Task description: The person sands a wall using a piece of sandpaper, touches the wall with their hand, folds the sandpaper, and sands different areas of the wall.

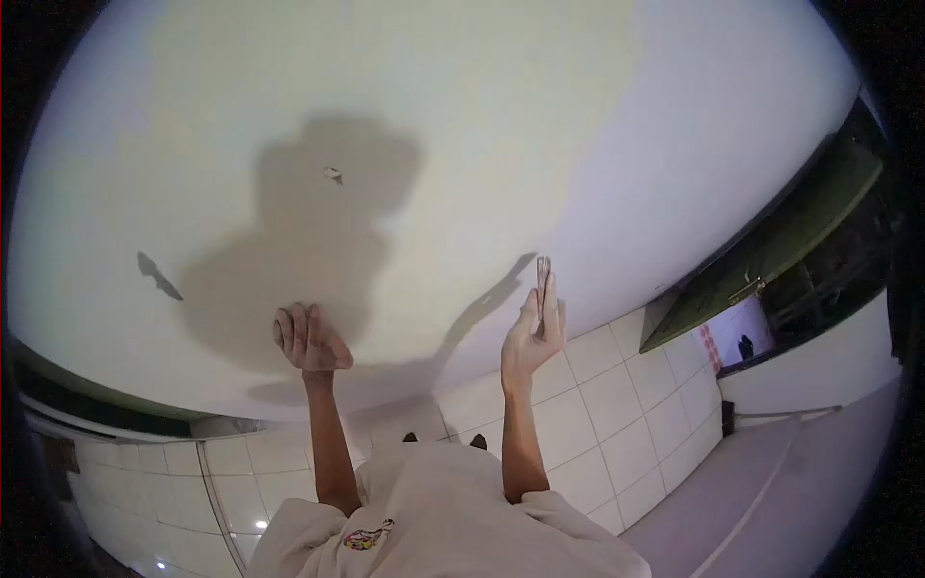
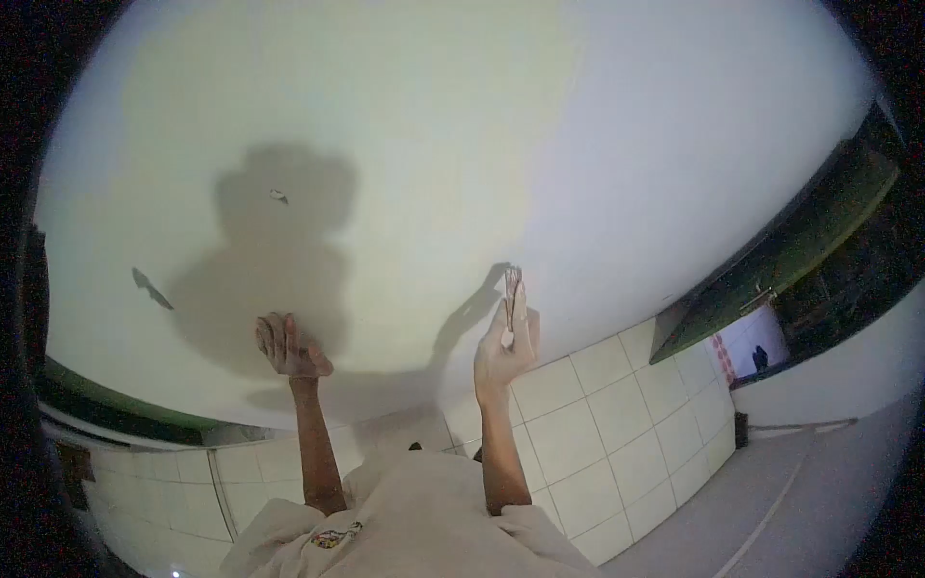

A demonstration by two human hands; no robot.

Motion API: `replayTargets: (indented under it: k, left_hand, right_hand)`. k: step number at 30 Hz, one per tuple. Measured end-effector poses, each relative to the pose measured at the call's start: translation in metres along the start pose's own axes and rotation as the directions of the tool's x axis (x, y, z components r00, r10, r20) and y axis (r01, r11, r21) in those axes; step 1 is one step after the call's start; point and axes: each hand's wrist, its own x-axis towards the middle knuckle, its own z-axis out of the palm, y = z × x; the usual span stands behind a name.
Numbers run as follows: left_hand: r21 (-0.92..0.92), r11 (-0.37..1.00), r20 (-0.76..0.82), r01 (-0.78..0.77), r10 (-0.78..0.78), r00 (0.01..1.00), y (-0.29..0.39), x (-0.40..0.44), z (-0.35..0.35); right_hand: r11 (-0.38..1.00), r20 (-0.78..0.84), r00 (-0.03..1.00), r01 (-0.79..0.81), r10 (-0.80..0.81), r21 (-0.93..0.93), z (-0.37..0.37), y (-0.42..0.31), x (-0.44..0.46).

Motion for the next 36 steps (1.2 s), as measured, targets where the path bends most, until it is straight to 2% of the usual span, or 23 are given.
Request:
replayTargets:
  k: [1,2,5,7,10,12,13,16,20,23,26,28,32,34,36]
  left_hand:
    - [0.088,0.996,0.007,-0.029,0.029,1.0,-0.002,-0.004,0.002]
    - [0.077,0.996,0.005,-0.033,0.033,0.999,-0.005,-0.006,0.004]
    - [0.032,0.997,-0.04,-0.077,0.078,0.996,-0.009,-0.014,0.006]
    - [0.086,0.994,0.001,-0.063,0.063,0.998,-0.012,-0.018,0.006]
    - [0.028,0.997,-0.029,-0.076,0.077,0.997,-0.009,-0.015,0.009]
    - [0.031,0.996,-0.006,-0.078,0.079,0.997,-0.012,-0.019,0.007]
    - [0.047,0.996,0.014,-0.076,0.075,0.997,-0.012,-0.021,0.007]
    - [0.048,0.997,-0.001,-0.056,0.056,0.998,-0.007,-0.021,0.005]
    - [0.044,0.997,-0.015,-0.058,0.059,0.998,-0.009,-0.024,0.008]
    - [0.061,0.997,0.009,-0.039,0.039,0.999,-0.004,-0.013,0.014]
    - [0.051,0.999,-0.025,-0.012,0.013,1.0,0.0,0.0,0.026]
    - [0.053,0.998,-0.074,-0.024,0.028,0.997,0.004,0.0,0.023]
    - [0.064,0.998,-0.078,-0.022,0.027,0.997,0.006,-0.005,0.024]
    - [0.076,0.997,-0.096,-0.025,0.032,0.995,0.006,-0.006,0.021]
    - [0.082,0.996,-0.113,-0.027,0.037,0.993,0.006,-0.004,0.023]
  right_hand:
    - [0.999,0.011,0.999,-0.035,0.035,0.008,0.006,-0.009,0.004]
    - [0.999,0.0,0.999,-0.035,0.035,0.002,0.014,-0.009,0.005]
    - [0.994,0.057,0.994,0.097,-0.094,-0.053,0.035,-0.009,0.003]
    - [0.994,0.056,0.994,0.096,-0.093,-0.054,0.044,-0.01,-0.001]
    - [0.993,0.026,0.993,0.114,-0.113,-0.012,0.049,-0.008,-0.002]
    - [0.995,0.093,0.993,0.076,-0.07,-0.059,0.044,-0.003,-0.003]
    - [0.986,0.039,0.987,0.159,-0.157,-0.041,0.048,0.0,0.0]
    - [0.986,0.067,0.987,0.151,-0.146,-0.073,0.044,-0.001,0.002]
    - [0.988,0.097,0.987,0.132,-0.124,-0.075,0.045,0.021,-0.007]
    - [0.985,0.086,0.982,0.167,-0.17,0.05,0.052,0.047,-0.017]
    - [0.977,0.094,0.973,0.213,-0.21,-0.025,0.055,0.074,-0.027]
    - [0.976,0.123,0.968,0.218,-0.217,0.012,0.049,0.068,-0.019]
    - [0.946,-0.036,0.946,0.322,-0.321,0.027,0.057,0.022,0.044]
    - [0.963,-0.034,0.963,0.268,-0.268,-0.005,0.05,-0.005,0.063]
    - [0.96,-0.007,0.96,0.281,-0.281,0.009,0.05,-0.004,0.064]
